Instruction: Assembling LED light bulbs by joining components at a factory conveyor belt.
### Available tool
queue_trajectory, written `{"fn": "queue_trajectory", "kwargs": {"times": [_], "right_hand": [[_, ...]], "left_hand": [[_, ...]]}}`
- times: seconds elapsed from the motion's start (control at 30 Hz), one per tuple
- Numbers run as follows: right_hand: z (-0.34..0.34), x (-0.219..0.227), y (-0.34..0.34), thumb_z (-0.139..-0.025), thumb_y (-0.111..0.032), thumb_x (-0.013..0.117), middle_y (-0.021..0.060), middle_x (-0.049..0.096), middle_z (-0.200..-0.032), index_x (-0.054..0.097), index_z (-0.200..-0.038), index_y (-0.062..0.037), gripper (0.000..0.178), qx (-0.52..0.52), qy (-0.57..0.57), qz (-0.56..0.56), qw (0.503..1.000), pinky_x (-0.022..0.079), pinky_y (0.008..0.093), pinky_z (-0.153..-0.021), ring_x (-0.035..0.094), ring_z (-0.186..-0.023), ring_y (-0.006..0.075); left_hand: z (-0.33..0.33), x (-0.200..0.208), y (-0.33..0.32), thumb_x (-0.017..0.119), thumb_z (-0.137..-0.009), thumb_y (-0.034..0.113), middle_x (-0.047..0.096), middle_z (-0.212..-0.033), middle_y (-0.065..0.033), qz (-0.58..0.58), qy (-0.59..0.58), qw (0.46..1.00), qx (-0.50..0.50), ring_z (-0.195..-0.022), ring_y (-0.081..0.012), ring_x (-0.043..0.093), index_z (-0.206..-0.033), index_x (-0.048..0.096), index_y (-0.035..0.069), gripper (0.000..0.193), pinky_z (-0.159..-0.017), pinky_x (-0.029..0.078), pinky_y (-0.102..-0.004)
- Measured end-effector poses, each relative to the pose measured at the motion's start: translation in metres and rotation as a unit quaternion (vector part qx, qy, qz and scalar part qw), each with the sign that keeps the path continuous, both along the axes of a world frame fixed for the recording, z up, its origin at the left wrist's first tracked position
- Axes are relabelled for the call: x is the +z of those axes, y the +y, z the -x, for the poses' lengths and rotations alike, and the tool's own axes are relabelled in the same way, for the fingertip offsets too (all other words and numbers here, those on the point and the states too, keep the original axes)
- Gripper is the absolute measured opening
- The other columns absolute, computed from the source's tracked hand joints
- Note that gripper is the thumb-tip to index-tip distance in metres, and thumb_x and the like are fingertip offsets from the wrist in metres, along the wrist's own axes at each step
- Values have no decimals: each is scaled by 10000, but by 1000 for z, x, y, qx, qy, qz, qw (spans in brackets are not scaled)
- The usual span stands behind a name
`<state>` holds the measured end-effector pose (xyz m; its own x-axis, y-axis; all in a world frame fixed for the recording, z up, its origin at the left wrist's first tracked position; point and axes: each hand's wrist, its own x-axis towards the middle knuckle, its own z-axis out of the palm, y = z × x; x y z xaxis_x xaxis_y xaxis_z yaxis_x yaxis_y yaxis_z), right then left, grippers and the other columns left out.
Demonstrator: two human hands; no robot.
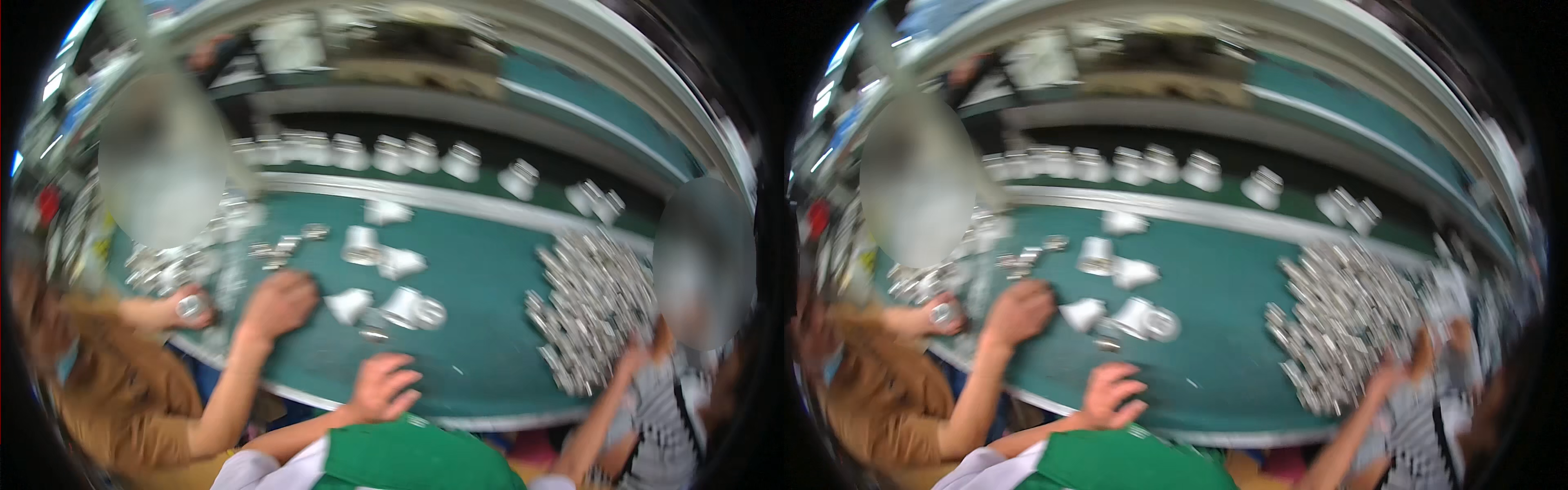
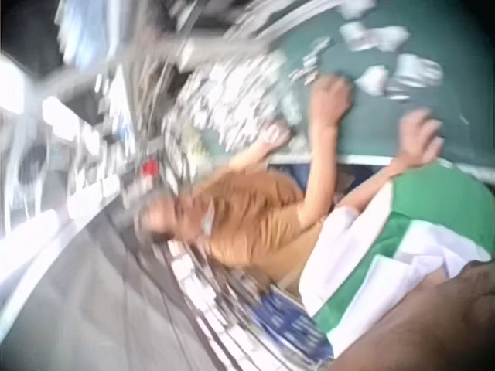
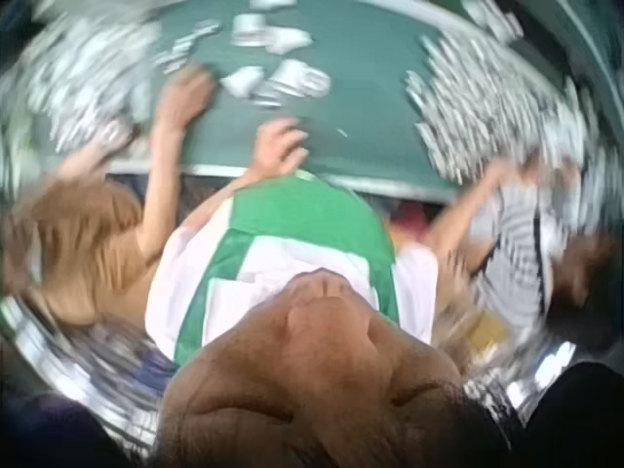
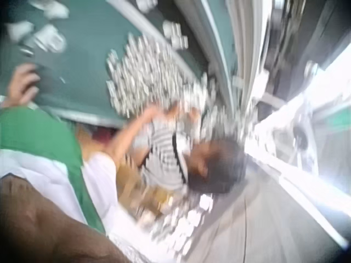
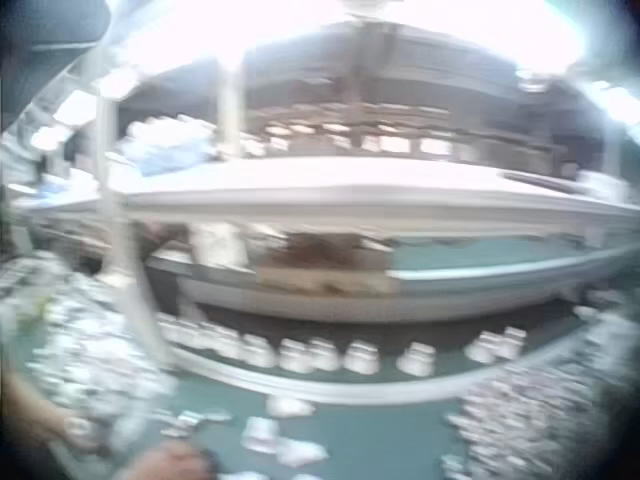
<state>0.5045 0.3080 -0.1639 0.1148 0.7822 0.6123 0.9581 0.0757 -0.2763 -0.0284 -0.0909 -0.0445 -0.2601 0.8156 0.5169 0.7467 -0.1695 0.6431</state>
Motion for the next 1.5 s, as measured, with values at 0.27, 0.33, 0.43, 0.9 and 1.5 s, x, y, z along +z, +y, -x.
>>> {"fn": "queue_trajectory", "kwargs": {"times": [0.27,0.33,0.43,0.9,1.5], "right_hand": [[499,-94,97,-824,-367,552,230,363,-1301,313,-1271,80,675,346,169,99,918,311,428,-958,394,-1131,357],[535,-91,88,-814,-371,562,233,373,-1292,320,-1267,75,681,364,176,117,907,316,428,-955,400,-1130,357],[563,-86,70,-798,-376,579,238,387,-1278,331,-1262,69,689,364,187,146,901,324,427,-952,410,-1127,358],[176,14,31,-725,-401,655,259,452,-1216,380,-1237,37,728,-94,121,163,975,358,424,-936,452,-1116,363],[100,109,-9,-668,-171,704,209,526,-1133,415,-1219,-89,627,-27,45,118,992,401,407,-865,515,-1038,364]], "left_hand": [[-15,-11,8,628,-757,97,456,-1187,-160,-40,-61,997,5,-1056,-326,465,-1069,528,46,332,-857,389,-438],[-12,-12,7,617,-761,74,447,-1188,-178,-51,-60,997,3,-1047,-344,464,-1071,516,30,328,-855,388,-443],[-11,-15,6,615,-762,69,447,-1183,-175,-63,-59,996,15,-1038,-341,469,-1065,520,31,320,-843,393,-434],[-48,174,90,570,-779,286,561,-885,-102,-338,-38,858,-384,-781,-230,548,-890,582,67,246,-628,439,-344],[-5,82,104,664,-635,-3,613,-914,-147,36,-71,955,-286,-663,-218,589,-992,572,-7,369,-584,469,-297]]}}
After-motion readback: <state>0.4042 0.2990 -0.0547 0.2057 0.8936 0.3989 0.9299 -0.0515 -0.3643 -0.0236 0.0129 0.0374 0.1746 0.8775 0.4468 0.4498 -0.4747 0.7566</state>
